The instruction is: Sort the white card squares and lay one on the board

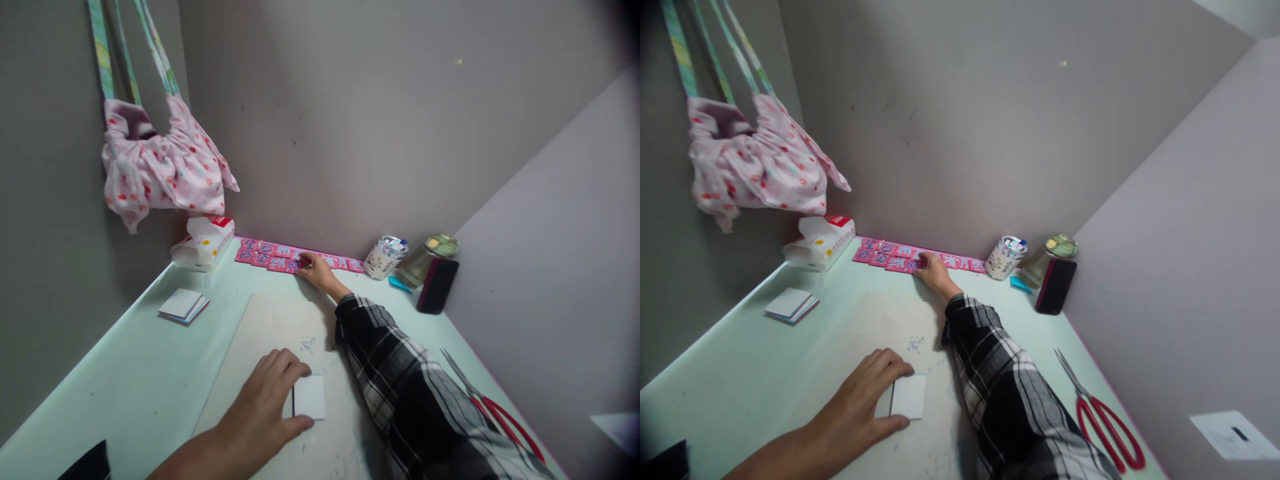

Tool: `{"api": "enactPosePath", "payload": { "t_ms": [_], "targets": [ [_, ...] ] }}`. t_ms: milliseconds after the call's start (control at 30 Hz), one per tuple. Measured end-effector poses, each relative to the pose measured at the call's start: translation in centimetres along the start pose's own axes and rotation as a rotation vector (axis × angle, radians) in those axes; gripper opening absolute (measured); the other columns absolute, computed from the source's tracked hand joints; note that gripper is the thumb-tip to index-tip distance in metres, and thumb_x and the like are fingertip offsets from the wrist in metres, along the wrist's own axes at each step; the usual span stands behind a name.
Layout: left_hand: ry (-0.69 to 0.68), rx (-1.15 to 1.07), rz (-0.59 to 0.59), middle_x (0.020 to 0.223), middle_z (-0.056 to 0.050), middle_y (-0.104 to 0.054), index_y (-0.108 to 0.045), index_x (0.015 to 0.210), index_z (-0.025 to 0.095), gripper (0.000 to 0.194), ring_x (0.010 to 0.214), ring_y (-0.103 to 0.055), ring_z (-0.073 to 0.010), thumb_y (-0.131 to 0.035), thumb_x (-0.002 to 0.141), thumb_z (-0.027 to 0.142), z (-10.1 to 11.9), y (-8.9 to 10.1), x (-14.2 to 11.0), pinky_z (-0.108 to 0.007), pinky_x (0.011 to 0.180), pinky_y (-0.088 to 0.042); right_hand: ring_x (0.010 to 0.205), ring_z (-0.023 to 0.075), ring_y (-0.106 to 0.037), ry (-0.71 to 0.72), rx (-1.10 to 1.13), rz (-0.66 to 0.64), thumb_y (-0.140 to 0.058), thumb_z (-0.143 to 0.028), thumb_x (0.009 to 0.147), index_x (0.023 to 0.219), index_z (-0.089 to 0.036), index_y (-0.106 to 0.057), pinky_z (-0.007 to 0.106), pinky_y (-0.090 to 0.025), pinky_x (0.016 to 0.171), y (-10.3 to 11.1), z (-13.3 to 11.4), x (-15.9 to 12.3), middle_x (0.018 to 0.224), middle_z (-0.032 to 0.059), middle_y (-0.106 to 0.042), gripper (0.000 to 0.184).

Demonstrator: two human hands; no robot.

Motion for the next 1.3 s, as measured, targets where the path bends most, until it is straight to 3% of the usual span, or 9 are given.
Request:
{"api": "enactPosePath", "payload": {
  "t_ms": [300, 533, 867, 1100, 1300],
  "targets": [
    [-0.019, 0.014, 0.010, 0.119, -0.006, -0.059, -0.058, 0.118, 0.021, 0.047, 0.113, -0.052, -0.0273, -0.080, 0.078, 0.009, -0.1, -0.1, -0.1, -0.048, 0.101, -0.044, 0.114, 0.0267, -0.067, 0.053, -0.170, -0.026, -0.066, -0.033, 0.102, 0.129, -0.017, -0.064, 0.049, -0.057, 0.097, 0.9, -4.3, 3.0, 0.131, 0.0107, -0.065, 0.031],
    [-0.016, 0.044, -0.003, 0.122, -0.007, -0.060, -0.059, 0.121, 0.020, 0.050, 0.114, -0.052, -0.0284, -0.084, 0.078, 0.013, -0.1, -0.1, 0.1, -0.048, 0.101, -0.045, 0.114, 0.0268, -0.066, 0.097, -0.343, -0.147, -0.066, -0.034, 0.102, 0.130, -0.018, -0.063, 0.049, -0.057, 0.097, -1.0, -7.9, 7.1, 0.134, 0.0111, -0.064, 0.032],
    [0.006, 0.070, -0.009, 0.119, -0.008, -0.059, -0.060, 0.112, 0.018, 0.046, 0.110, -0.052, -0.0283, -0.087, 0.075, 0.015, -0.2, -0.3, 0.2, -0.047, 0.100, -0.047, 0.111, 0.0261, -0.067, 0.079, -0.461, -0.267, -0.067, -0.034, 0.102, 0.130, -0.018, -0.063, 0.046, -0.059, 0.093, -3.8, -8.7, 9.5, 0.131, 0.0107, -0.064, 0.033],
    [-0.013, 0.079, -0.008, 0.120, -0.008, -0.060, -0.060, 0.115, 0.020, 0.050, 0.111, -0.053, -0.0288, -0.088, 0.074, 0.017, -0.3, -0.4, 0.1, -0.047, 0.101, -0.046, 0.112, 0.0262, -0.067, 0.156, -0.451, -0.231, -0.067, -0.034, 0.102, 0.130, -0.017, -0.063, 0.047, -0.059, 0.094, -3.3, -8.9, 9.7, 0.132, 0.0108, -0.064, 0.033],
    [-0.020, 0.091, 0.011, 0.117, -0.008, -0.061, -0.061, 0.110, 0.019, 0.041, 0.109, -0.054, -0.0280, -0.086, 0.077, 0.023, -0.6, -0.6, 0.2, -0.046, 0.100, -0.048, 0.114, 0.0268, -0.066, 0.259, -0.373, -0.182, -0.066, -0.034, 0.102, 0.129, -0.017, -0.064, 0.049, -0.058, 0.096, -2.8, -11.3, 11.4, 0.132, 0.0108, -0.064, 0.032]
  ]
}}
Point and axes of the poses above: each hand's wrist, its own x-axis towards the middle knuckle, its own y-axis out of the back of the hand, z = x × y, the point moved 4 cm from there along x, towards the middle knuckle
